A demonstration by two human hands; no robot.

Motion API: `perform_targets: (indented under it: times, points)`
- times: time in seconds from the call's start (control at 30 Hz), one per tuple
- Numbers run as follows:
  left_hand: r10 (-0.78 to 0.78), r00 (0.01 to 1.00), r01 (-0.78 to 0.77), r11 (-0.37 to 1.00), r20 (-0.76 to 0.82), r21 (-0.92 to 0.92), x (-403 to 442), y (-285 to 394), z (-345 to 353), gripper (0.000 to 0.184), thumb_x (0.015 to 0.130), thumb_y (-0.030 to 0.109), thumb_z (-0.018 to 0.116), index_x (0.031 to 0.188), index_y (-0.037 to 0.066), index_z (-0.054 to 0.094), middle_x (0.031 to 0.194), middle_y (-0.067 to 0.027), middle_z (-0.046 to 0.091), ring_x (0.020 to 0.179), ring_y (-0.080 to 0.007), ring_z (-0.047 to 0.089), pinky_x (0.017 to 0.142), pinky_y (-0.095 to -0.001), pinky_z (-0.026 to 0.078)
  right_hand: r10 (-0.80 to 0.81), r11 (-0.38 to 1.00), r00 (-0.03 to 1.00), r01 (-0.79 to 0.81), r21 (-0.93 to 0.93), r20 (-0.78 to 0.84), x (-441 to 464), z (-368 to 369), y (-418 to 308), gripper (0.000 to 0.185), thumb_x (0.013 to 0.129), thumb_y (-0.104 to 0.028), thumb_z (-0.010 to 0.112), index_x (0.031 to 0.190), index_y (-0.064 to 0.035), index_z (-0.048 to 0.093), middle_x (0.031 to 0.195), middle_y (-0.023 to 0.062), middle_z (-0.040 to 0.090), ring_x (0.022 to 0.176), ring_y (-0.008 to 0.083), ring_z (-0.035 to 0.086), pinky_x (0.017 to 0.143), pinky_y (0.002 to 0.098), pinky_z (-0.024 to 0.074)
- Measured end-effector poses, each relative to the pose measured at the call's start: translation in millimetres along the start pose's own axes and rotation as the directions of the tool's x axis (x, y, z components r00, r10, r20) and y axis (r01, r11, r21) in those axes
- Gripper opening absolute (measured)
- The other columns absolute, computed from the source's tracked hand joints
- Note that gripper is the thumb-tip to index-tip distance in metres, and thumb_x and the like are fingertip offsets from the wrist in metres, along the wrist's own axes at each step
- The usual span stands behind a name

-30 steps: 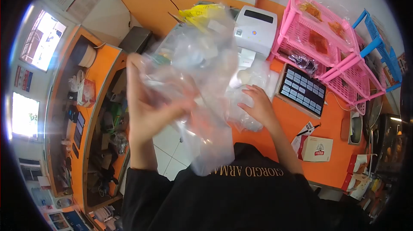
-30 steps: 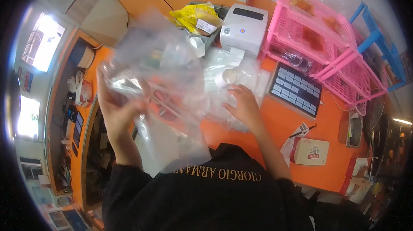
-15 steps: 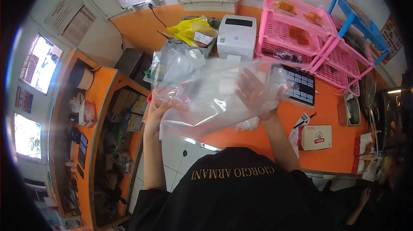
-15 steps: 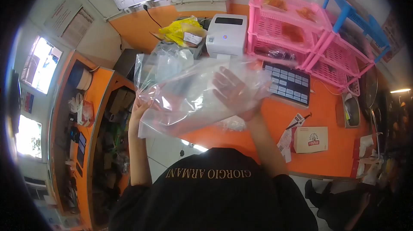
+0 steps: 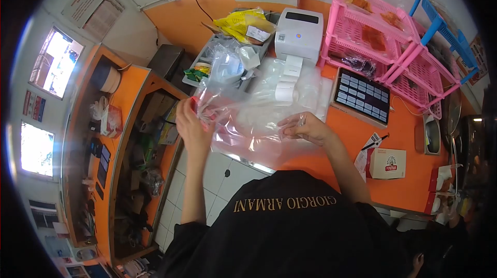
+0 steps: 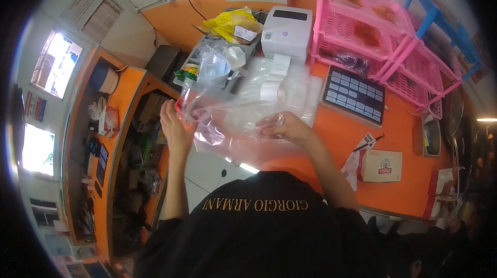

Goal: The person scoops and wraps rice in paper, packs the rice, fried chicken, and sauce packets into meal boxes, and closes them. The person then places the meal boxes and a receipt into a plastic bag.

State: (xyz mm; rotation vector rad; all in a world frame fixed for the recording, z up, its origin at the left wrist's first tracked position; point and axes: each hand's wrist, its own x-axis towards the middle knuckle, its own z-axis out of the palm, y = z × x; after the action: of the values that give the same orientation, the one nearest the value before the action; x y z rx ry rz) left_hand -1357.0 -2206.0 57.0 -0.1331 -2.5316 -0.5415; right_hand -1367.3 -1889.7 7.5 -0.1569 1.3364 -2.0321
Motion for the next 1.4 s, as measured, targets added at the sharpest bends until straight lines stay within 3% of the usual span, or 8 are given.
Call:
perform_targets:
  times: [0.4,0.57,0.63,0.8,1.07,1.27,1.33,1.4]
  points:
    - [0.022,0.656,0.715,-0.336,0.754,-0.613,-11.3,117.3,-7.2,0.026,0.089,0.031,0.059,0.090,0.011,0.043,0.092,-0.0038,0.057,0.081,-0.0161,0.059,0.072,-0.0309,0.052,-0.531,0.828,0.549,0.177,-0.531,-0.646,-78.9,10.7,-36.8,0.015,0.080,-0.015,0.065,0.091,-0.0047,0.063,0.073,-0.0018,0.058,0.064,0.0107,0.053,0.059,0.0273,0.0454]
    - [0.226,0.771,0.545,0.250,0.595,-0.800,9.7,93.3,-48.0,0.033,0.081,0.014,0.065,0.099,0.009,0.038,0.094,-0.0057,0.055,0.077,-0.0159,0.057,0.067,-0.0298,0.050,-0.774,0.632,0.183,0.294,-0.717,-0.607,-158.3,-92.9,-72.4,0.016,0.076,-0.004,0.062,0.091,-0.0064,0.058,0.071,-0.0011,0.051,0.059,0.0143,0.047,0.057,0.0292,0.0441]
    - [0.322,0.905,0.039,0.587,0.278,-0.809,16.1,95.8,-31.6,0.040,0.074,-0.001,0.064,0.105,0.008,0.040,0.093,-0.0047,0.053,0.071,-0.0134,0.053,0.061,-0.0271,0.046,-0.956,0.262,0.064,-0.258,-0.930,-0.287,-122.9,-46.5,-70.2,0.030,0.069,0.002,0.062,0.097,-0.0047,0.056,0.087,0.0060,0.053,0.073,0.0175,0.052,0.064,0.0303,0.0452]
    - [0.574,0.771,-0.193,0.623,0.276,-0.758,7.1,144.8,-23.1,0.032,0.077,0.004,0.064,0.106,0.006,0.050,0.095,-0.0103,0.053,0.072,-0.0226,0.060,0.056,-0.0339,0.048,-0.787,-0.202,0.604,-0.066,-0.977,0.122,-81.1,50.6,-55.5,0.039,0.078,-0.005,0.059,0.117,-0.0066,0.055,0.100,0.0150,0.060,0.091,0.0308,0.060,0.072,0.0376,0.0481]
    - [0.195,0.976,-0.156,0.935,0.098,-0.317,53.3,34.6,65.5,0.035,0.076,0.001,0.060,0.110,0.007,0.054,0.096,-0.0098,0.059,0.072,-0.0280,0.062,0.068,-0.0383,0.049,-0.450,0.307,0.863,-0.089,-0.948,-0.227,-123.3,65.9,-42.2,0.030,0.071,-0.011,0.067,0.097,-0.0038,0.054,0.073,0.0178,0.060,0.066,0.0355,0.060,0.060,0.0414,0.0464]
    - [0.416,0.495,0.599,0.473,0.763,-0.646,8.5,84.4,29.9,0.044,0.075,-0.001,0.057,0.117,0.002,0.047,0.086,0.0027,0.050,0.080,-0.0108,0.059,0.071,-0.0249,0.048,-0.805,0.316,0.191,-0.664,-0.677,-0.562,-162.7,-58.9,-38.5,0.026,0.076,-0.003,0.061,0.101,-0.0056,0.053,0.092,0.0119,0.061,0.087,0.0281,0.062,0.071,0.0382,0.0487]
    - [0.512,0.281,0.733,0.431,0.812,-0.526,3.9,91.3,38.3,0.045,0.077,0.000,0.057,0.120,0.001,0.044,0.085,0.0048,0.046,0.080,-0.0082,0.057,0.071,-0.0227,0.048,-0.554,0.832,0.427,0.263,-0.488,-0.714,-175.4,-61.7,-41.6,0.034,0.080,-0.001,0.055,0.114,-0.0035,0.051,0.097,0.0072,0.061,0.085,0.0221,0.061,0.070,0.0338,0.0491]
    - [0.385,0.568,0.773,0.054,0.727,-0.633,3.1,91.6,58.8,0.044,0.083,0.004,0.057,0.124,0.005,0.042,0.085,0.0039,0.048,0.076,-0.0068,0.055,0.069,-0.0215,0.049,-0.332,0.930,0.607,0.339,-0.142,-0.722,-195.9,-47.0,-45.6,0.040,0.081,-0.007,0.055,0.119,0.0010,0.051,0.096,0.0055,0.063,0.079,0.0165,0.060,0.064,0.0282,0.0484]
